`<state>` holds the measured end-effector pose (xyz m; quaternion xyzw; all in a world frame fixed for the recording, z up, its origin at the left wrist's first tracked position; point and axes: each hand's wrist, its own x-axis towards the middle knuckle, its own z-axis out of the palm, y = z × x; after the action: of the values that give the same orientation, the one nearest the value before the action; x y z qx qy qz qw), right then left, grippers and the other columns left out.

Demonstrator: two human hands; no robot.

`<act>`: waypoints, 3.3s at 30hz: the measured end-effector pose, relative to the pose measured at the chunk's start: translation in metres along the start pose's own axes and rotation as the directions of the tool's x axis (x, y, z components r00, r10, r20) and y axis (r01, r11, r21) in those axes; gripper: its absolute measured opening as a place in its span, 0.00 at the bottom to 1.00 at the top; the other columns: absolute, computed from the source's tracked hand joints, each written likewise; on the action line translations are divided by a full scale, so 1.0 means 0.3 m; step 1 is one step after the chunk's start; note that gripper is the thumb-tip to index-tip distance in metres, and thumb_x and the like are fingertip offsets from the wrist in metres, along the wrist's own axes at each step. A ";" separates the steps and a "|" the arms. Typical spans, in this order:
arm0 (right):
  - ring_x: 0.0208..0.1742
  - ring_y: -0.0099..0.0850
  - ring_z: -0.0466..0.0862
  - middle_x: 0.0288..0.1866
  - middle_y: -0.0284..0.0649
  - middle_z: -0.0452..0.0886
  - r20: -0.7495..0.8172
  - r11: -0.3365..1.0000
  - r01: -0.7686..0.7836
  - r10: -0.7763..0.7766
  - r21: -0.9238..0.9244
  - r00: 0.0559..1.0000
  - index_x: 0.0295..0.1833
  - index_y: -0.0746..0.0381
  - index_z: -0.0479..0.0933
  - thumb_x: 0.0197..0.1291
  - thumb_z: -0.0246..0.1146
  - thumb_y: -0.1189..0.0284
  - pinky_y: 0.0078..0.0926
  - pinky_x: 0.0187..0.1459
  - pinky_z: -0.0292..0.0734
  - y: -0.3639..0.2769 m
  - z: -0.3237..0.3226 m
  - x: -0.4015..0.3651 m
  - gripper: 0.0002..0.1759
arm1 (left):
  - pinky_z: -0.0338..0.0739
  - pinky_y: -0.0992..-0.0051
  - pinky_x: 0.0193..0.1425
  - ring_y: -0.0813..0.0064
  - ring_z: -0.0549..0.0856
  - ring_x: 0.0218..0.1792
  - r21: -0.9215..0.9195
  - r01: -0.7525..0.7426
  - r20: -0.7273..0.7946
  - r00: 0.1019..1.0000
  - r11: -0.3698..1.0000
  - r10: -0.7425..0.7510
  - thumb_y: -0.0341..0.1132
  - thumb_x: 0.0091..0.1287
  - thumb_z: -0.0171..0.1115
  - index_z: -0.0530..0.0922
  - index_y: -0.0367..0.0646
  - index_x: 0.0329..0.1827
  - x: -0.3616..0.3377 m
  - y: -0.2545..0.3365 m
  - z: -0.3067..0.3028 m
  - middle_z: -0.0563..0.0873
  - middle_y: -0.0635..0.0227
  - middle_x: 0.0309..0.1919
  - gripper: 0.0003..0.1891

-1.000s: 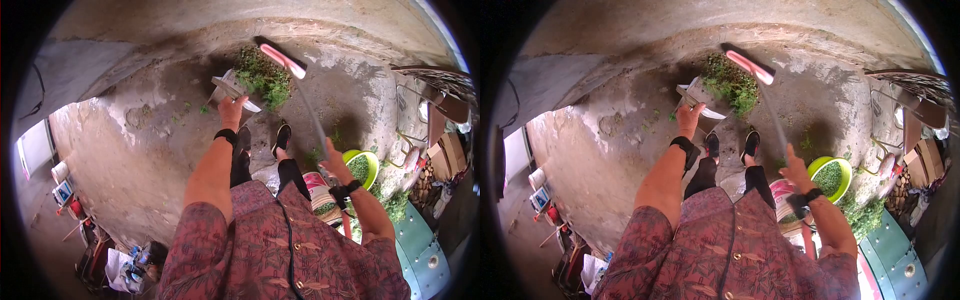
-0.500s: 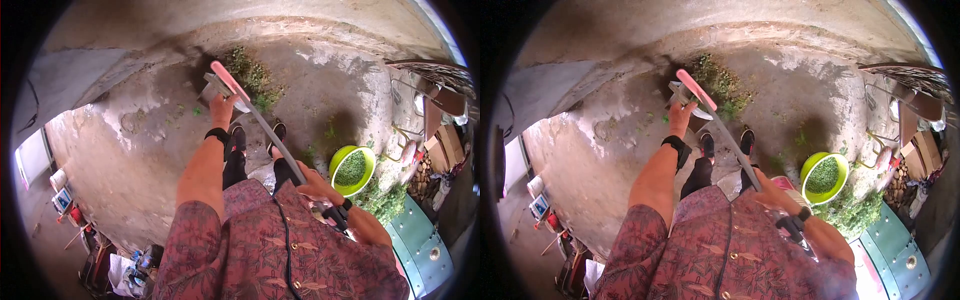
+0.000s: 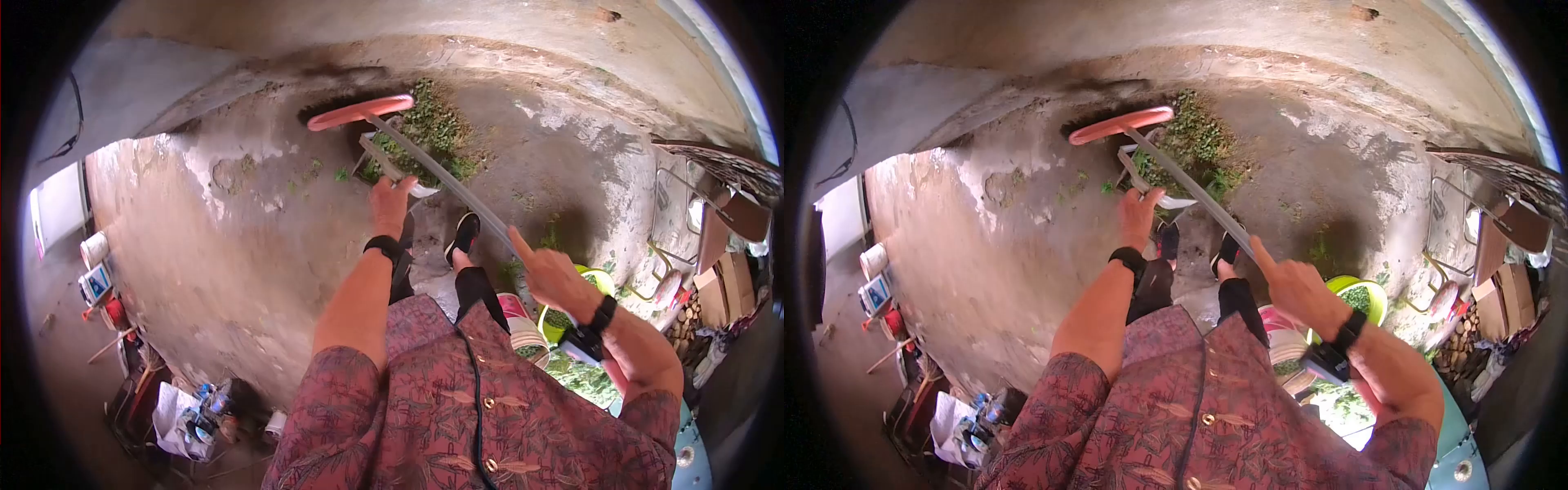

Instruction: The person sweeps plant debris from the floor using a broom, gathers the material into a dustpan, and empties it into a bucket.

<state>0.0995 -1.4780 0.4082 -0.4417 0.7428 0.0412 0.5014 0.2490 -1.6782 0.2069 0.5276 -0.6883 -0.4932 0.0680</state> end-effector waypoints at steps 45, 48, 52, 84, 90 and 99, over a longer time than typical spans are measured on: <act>0.34 0.54 0.78 0.31 0.57 0.76 -0.042 0.831 -0.087 0.132 0.549 0.990 0.65 0.56 0.50 0.48 0.54 0.75 0.42 0.37 0.74 0.162 0.259 -0.138 0.36 | 0.71 0.57 0.39 0.46 0.79 0.33 0.170 -0.178 0.103 0.981 0.969 0.162 0.54 0.45 0.66 0.78 0.34 0.24 0.206 -0.003 0.043 0.79 0.45 0.24 0.25; 0.37 0.56 0.77 0.34 0.57 0.76 -0.099 0.823 -0.156 0.249 0.547 0.964 0.66 0.55 0.50 0.48 0.58 0.75 0.42 0.39 0.73 0.166 0.310 -0.242 0.39 | 0.71 0.59 0.37 0.49 0.79 0.31 0.118 -0.243 0.174 0.960 0.963 0.220 0.54 0.44 0.67 0.78 0.35 0.23 0.233 -0.065 0.027 0.79 0.49 0.22 0.25; 0.40 0.57 0.76 0.37 0.59 0.76 -0.212 0.811 -0.207 0.373 0.547 0.903 0.67 0.57 0.50 0.45 0.62 0.75 0.43 0.40 0.72 0.176 0.434 -0.307 0.42 | 0.72 0.62 0.34 0.54 0.80 0.27 0.202 -0.231 0.280 0.945 0.952 0.170 0.54 0.43 0.67 0.78 0.36 0.21 0.218 -0.003 -0.049 0.79 0.53 0.19 0.24; 0.41 0.61 0.74 0.35 0.63 0.75 -0.314 0.758 -0.019 0.293 0.652 0.903 0.58 0.63 0.55 0.43 0.54 0.76 0.49 0.41 0.69 -0.119 0.588 0.083 0.32 | 0.72 0.65 0.39 0.58 0.81 0.33 0.271 -0.159 0.339 0.939 0.949 0.061 0.50 0.46 0.66 0.79 0.39 0.31 0.212 0.005 -0.116 0.82 0.54 0.26 0.22; 0.44 0.55 0.76 0.41 0.63 0.74 -0.117 0.708 0.015 0.095 0.706 0.989 0.61 0.65 0.54 0.48 0.53 0.74 0.43 0.44 0.70 -0.134 0.600 0.000 0.32 | 0.71 0.63 0.38 0.54 0.81 0.33 0.189 -0.212 0.251 0.954 0.959 0.162 0.50 0.46 0.67 0.78 0.37 0.30 0.167 -0.015 -0.135 0.81 0.52 0.26 0.22; 0.42 0.56 0.76 0.38 0.61 0.75 -0.100 0.688 -0.130 0.284 0.714 0.953 0.61 0.61 0.56 0.47 0.59 0.73 0.42 0.41 0.71 -0.194 0.503 -0.247 0.33 | 0.72 0.64 0.35 0.59 0.81 0.28 0.346 -0.173 0.269 0.960 0.922 0.079 0.54 0.42 0.69 0.79 0.36 0.26 0.183 -0.096 -0.181 0.81 0.54 0.22 0.25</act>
<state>0.2549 -1.3916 0.4137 -0.1334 0.7950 -0.2315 0.5446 0.2774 -1.7536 0.1893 0.4190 -0.8037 -0.4134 -0.0870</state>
